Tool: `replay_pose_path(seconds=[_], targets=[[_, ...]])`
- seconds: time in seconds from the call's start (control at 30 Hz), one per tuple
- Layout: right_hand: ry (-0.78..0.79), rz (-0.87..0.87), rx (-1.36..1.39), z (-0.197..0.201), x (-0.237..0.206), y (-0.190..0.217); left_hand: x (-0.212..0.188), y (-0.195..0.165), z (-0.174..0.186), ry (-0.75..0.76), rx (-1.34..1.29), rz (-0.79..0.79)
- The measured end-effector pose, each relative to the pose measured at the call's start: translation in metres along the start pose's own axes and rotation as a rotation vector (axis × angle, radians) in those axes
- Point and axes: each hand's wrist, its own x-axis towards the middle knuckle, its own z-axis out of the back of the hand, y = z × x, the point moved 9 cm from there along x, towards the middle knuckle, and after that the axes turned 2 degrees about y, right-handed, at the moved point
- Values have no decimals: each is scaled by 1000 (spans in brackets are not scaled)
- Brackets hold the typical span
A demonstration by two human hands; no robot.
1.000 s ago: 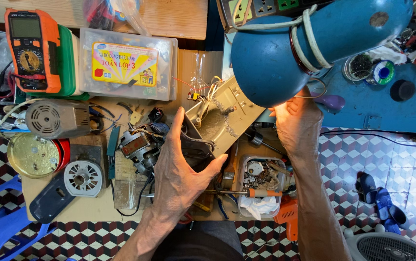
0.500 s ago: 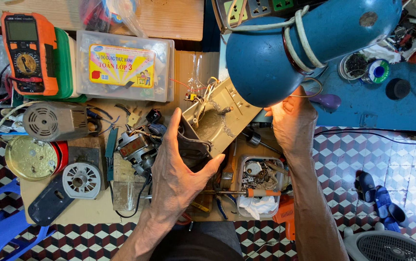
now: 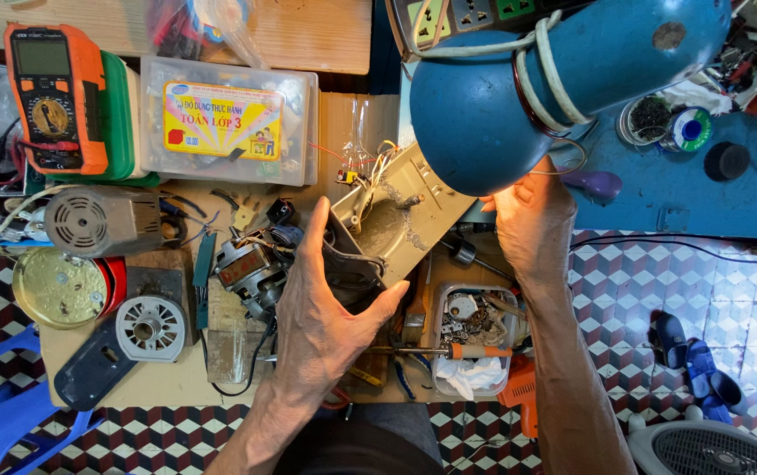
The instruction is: The person repairs an electronic device at a cluttered workbench. They hold a circuit board assembly in one hand while directing a hot air gun at it, then pick up a soldering iron and solder wires and components on the board, adjusting the wiring between passes.
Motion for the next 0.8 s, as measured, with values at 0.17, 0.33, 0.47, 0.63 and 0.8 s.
replay_pose_path(seconds=[0.17, 0.33, 0.47, 0.63, 0.8], targets=[[-2, -8, 8, -1, 1, -3, 0, -1, 1, 2, 2, 10], [-6, -29, 43, -1, 1, -5, 1, 0, 1, 14, -12, 49], [-2, -50, 34, -2, 2, -8, 1, -4, 3, 6, 4, 30], [-13, -15, 41, -2, 2, -7, 1, -4, 4, 4, 15, 32], [-6, -19, 51, -3, 3, -7, 0, 1, 0, 34, -40, 76]])
